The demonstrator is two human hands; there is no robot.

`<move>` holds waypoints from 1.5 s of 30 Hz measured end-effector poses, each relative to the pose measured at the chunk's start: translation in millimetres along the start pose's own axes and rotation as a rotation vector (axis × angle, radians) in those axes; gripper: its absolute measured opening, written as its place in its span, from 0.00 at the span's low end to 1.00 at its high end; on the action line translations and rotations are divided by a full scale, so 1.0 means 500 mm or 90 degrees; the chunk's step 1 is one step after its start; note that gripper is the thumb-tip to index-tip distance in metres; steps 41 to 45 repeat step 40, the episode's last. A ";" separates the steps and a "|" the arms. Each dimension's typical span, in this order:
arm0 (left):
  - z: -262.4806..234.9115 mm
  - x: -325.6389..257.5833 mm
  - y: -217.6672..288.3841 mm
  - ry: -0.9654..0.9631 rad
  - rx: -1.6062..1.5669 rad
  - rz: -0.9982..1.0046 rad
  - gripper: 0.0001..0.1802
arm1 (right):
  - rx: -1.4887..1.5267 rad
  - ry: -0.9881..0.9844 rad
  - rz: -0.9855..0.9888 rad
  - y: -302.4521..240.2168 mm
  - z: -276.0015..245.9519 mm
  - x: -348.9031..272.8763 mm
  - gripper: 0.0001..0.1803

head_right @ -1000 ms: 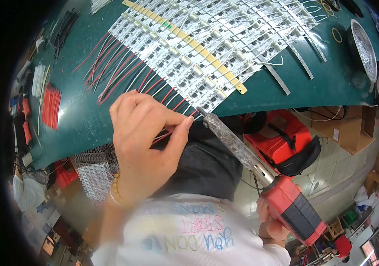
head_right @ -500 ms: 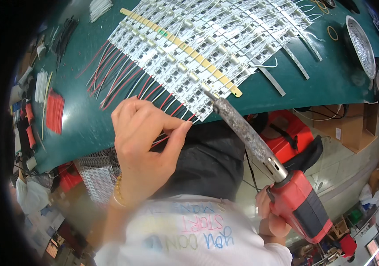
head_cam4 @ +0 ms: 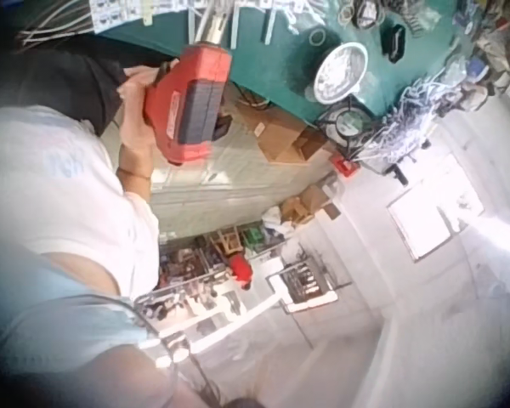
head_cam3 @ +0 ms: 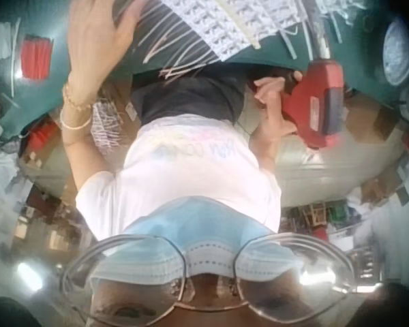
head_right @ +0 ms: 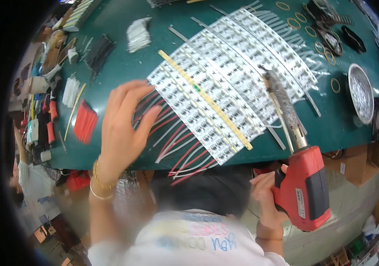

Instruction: Soldering electrical wires onto LED strips and organizing components for lighting assembly.

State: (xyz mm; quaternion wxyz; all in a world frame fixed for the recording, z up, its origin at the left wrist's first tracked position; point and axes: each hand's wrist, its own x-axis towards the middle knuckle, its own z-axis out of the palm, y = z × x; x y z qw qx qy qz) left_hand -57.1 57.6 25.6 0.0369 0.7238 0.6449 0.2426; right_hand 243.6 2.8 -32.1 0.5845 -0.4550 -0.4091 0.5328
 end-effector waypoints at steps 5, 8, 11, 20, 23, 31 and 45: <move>0.021 0.091 -0.110 -0.035 -0.007 0.120 0.24 | -0.496 -0.023 -0.206 -0.012 0.082 0.050 0.12; 0.026 0.118 -0.127 -0.116 -0.018 0.173 0.27 | -0.546 0.019 -0.205 -0.010 0.084 0.052 0.06; 0.032 0.124 -0.121 -0.124 -0.024 0.176 0.26 | -0.655 0.063 -0.248 0.022 0.067 0.059 0.11; 0.019 0.116 -0.123 -0.151 -0.099 0.151 0.20 | -0.704 0.083 -0.314 0.056 0.068 0.058 0.18; 0.016 0.114 -0.128 -0.150 -0.109 0.175 0.19 | -0.703 0.090 -0.323 0.066 0.067 0.058 0.20; 0.017 0.133 -0.141 -0.195 -0.090 0.206 0.17 | -0.676 0.106 -0.420 0.079 0.062 0.067 0.27; -0.002 0.164 -0.142 -0.333 -0.108 0.147 0.17 | -0.747 0.026 -0.393 0.071 0.042 0.061 0.29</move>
